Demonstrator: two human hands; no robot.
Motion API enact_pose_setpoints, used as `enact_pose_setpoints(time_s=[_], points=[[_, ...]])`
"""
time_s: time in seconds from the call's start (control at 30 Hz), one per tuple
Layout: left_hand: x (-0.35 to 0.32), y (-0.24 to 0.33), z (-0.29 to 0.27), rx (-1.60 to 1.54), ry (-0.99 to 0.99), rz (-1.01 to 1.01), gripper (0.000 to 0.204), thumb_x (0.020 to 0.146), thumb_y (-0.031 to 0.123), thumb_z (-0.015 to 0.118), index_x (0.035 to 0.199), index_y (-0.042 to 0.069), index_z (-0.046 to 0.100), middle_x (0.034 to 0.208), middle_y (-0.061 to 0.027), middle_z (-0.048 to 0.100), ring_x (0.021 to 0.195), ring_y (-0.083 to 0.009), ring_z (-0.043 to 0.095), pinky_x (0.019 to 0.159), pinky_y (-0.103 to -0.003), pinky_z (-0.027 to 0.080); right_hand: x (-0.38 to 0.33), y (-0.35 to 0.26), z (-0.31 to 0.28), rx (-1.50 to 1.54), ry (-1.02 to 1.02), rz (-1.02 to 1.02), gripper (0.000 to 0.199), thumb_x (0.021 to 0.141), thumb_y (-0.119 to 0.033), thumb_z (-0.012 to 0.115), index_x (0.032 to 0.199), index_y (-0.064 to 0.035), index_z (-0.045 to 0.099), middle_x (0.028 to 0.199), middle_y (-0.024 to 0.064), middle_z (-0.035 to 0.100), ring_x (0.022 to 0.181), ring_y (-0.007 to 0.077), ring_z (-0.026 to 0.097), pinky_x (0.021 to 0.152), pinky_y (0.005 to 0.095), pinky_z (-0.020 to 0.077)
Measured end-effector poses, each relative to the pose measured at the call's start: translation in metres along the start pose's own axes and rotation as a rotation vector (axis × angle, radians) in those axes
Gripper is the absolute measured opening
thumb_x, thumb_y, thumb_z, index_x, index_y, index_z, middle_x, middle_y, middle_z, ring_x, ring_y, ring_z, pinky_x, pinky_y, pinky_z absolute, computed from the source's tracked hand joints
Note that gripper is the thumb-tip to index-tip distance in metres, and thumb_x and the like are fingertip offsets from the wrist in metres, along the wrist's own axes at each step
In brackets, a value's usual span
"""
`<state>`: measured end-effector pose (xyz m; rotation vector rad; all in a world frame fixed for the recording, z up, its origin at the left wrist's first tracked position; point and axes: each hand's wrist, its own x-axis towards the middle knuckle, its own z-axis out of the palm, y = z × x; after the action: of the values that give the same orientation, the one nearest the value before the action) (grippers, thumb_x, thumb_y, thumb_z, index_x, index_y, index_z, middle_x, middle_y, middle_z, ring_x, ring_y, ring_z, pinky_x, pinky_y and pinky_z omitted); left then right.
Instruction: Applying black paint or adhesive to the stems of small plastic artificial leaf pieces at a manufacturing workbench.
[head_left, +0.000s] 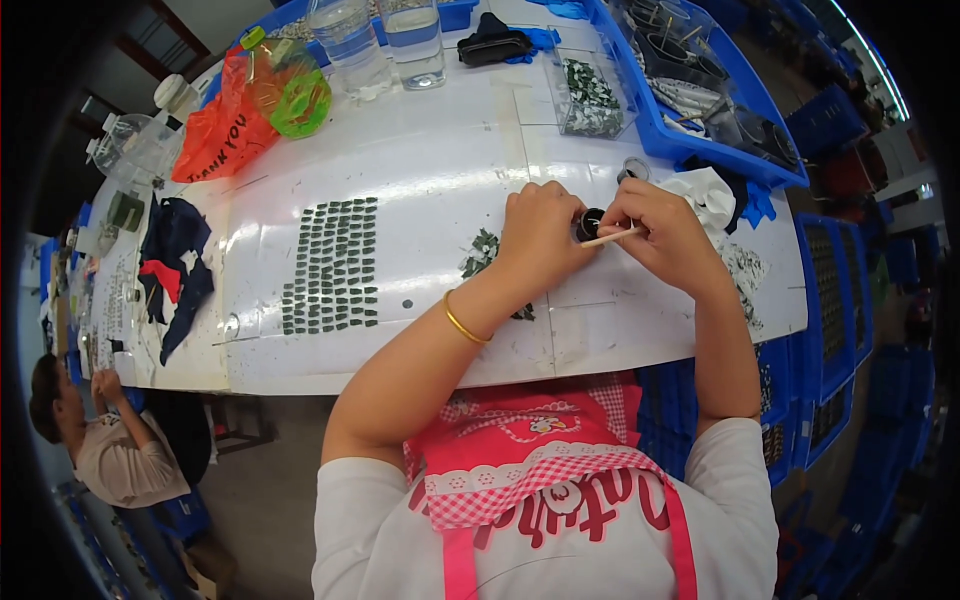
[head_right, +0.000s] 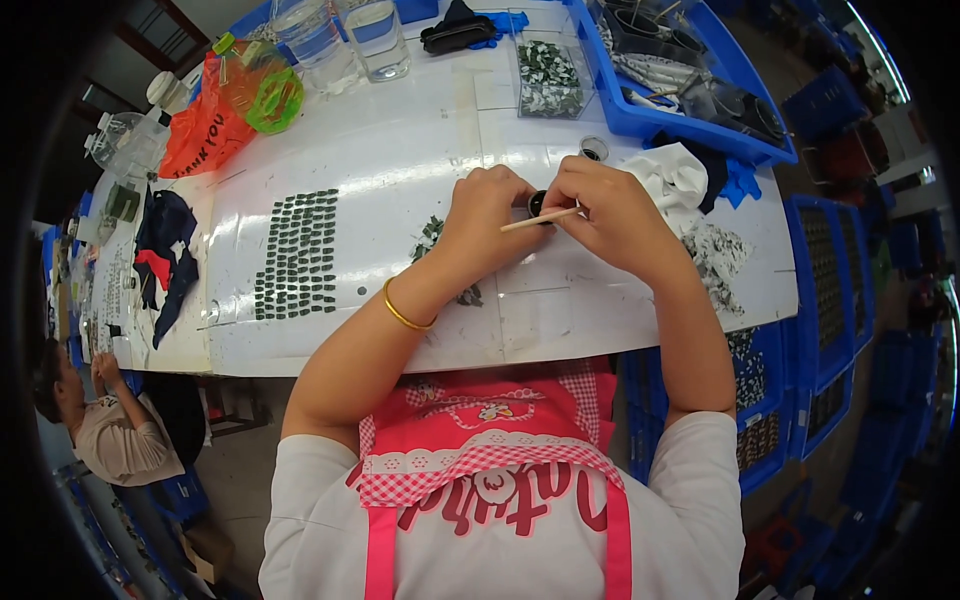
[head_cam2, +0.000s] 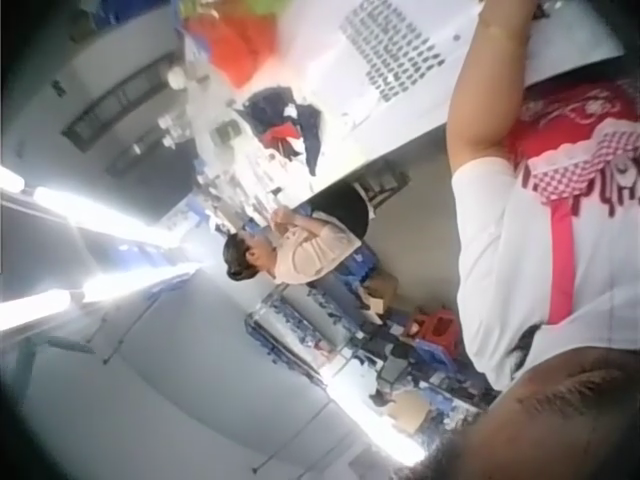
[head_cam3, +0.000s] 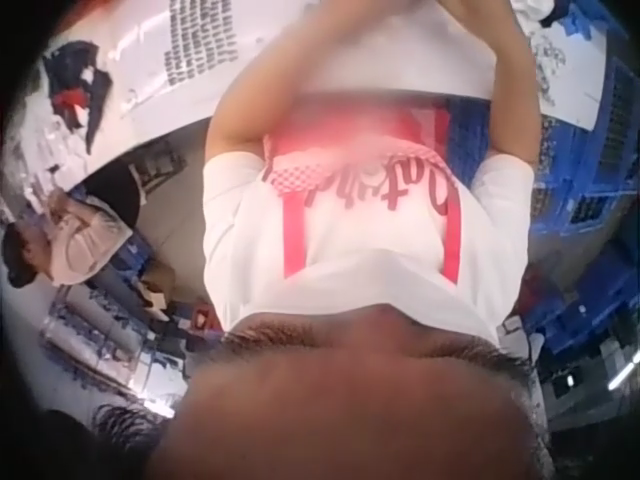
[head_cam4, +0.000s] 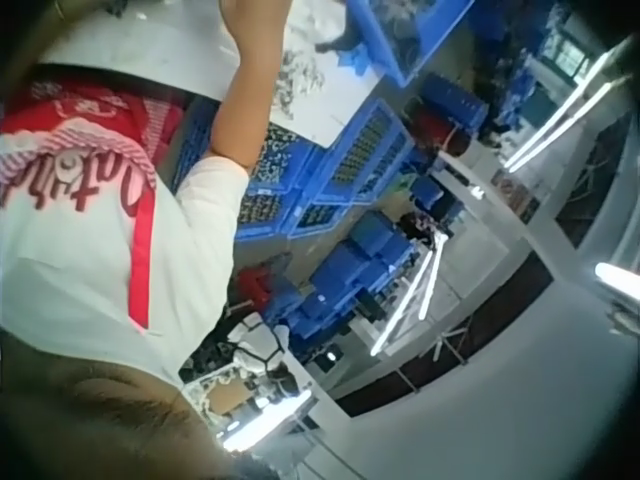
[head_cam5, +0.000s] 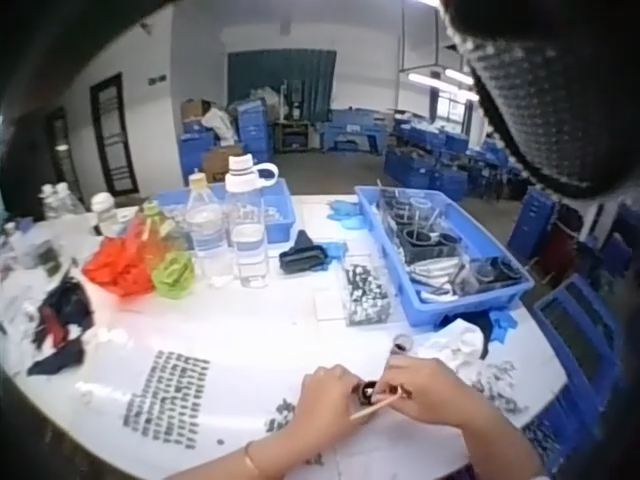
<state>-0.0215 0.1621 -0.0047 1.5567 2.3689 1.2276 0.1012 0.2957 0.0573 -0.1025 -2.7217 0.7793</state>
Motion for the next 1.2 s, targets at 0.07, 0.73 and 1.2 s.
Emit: enact_pose_setpoints(time_s=[0.07, 0.73, 1.2], points=[[0.0, 0.0, 0.0, 0.0, 0.024, 0.019, 0.022, 0.061, 0.02, 0.079, 0.074, 0.006, 0.069, 0.076, -0.0088, 0.061, 0.072, -0.0239, 0.053, 0.069, -0.033, 0.045, -0.001, 0.0, 0.0, -0.027, -0.037, 0.018, 0.007, 0.076, -0.001, 0.067, 0.078, -0.0052, 0.061, 0.077, 0.0009, 0.054, 0.061, 0.0147, 0.046, 0.056, 0.0265, 0.0376], [0.001, -0.002, 0.001, 0.039, 0.022, 0.03, 0.021, 0.063, 0.022, 0.079, 0.072, 0.006, 0.069, 0.074, -0.0092, 0.062, 0.07, -0.024, 0.053, 0.067, -0.033, 0.046, 0.004, -0.003, 0.015, 0.172, 0.075, -0.074, 0.007, 0.078, -0.001, 0.069, 0.076, -0.0038, 0.063, 0.074, 0.0008, 0.053, 0.059, 0.0117, 0.04, 0.053, 0.0232, 0.0316], [0.001, 0.002, -0.002, 0.074, 0.01, 0.026, 0.02, 0.063, 0.02, 0.078, 0.074, 0.005, 0.07, 0.076, -0.0095, 0.062, 0.072, -0.0245, 0.054, 0.069, -0.033, 0.046, 0.002, 0.004, 0.002, 0.087, -0.006, -0.005, 0.007, 0.078, -0.001, 0.07, 0.076, -0.004, 0.063, 0.073, -0.0001, 0.052, 0.06, 0.0102, 0.04, 0.053, 0.0228, 0.0305]])
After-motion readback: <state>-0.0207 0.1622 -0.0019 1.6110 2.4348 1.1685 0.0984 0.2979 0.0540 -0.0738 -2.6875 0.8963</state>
